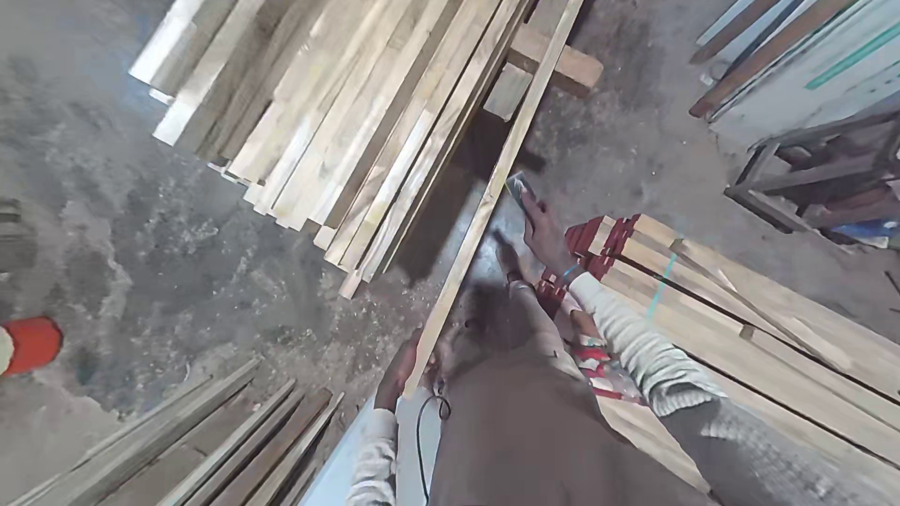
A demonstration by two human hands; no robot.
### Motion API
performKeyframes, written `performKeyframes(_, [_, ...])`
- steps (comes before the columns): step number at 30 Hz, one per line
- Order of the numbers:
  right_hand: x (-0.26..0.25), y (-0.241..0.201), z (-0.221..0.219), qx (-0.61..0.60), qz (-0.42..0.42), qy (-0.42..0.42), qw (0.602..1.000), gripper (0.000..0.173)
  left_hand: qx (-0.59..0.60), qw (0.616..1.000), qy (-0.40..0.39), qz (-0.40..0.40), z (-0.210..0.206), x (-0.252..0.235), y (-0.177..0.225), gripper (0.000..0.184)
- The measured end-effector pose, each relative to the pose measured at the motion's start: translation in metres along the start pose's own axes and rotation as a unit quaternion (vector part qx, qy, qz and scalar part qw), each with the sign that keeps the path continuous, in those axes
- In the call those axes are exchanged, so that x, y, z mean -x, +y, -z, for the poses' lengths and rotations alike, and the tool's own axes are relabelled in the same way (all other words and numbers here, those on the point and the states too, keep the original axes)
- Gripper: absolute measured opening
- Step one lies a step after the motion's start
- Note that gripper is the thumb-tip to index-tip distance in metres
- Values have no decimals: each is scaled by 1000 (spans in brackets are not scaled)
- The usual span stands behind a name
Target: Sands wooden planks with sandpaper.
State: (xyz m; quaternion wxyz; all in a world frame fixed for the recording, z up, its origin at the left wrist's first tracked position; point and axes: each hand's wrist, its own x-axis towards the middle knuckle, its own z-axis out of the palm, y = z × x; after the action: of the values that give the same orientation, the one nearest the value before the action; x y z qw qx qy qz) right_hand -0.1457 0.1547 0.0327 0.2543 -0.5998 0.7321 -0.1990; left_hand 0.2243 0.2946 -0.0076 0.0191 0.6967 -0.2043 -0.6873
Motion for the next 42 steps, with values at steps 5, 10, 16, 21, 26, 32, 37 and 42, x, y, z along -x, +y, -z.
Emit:
performKeyframes(5, [-82, -51, 44, 123, -49, -78, 988, 32, -87, 991, 94, -33, -7, -7, -4, 82])
performKeyframes(10, [5, -101, 28, 123, -30, -161, 979, 26, -34, 999, 19, -34, -3, -20, -4, 76])
performKeyframes(16, [73, -114, 2, 132, 5, -191, 973, 39, 22, 991, -134, -4, -4, -18, 24, 71])
performKeyframes(21, [125, -68, -82, 55, 60, -24, 996, 56, 22, 983, -181, -6, 9, -26, 16, 63])
performKeyframes(26, [179, -71, -82, 78, 2, -53, 996, 59, -7, 998, -58, -33, -3, -1, 13, 61])
performKeyframes(32, [92, -102, -19, 110, -49, -60, 991, 32, -127, 990, 36, -55, -17, -19, -5, 84])
performKeyframes(37, [174, -169, -54, 113, -80, -246, 959, 42, -86, 994, 22, -58, -13, -23, -1, 81])
performKeyframes(42, [213, -182, -52, 119, -84, -333, 931, 45, -156, 980, 58, -106, -10, 6, 14, 91])
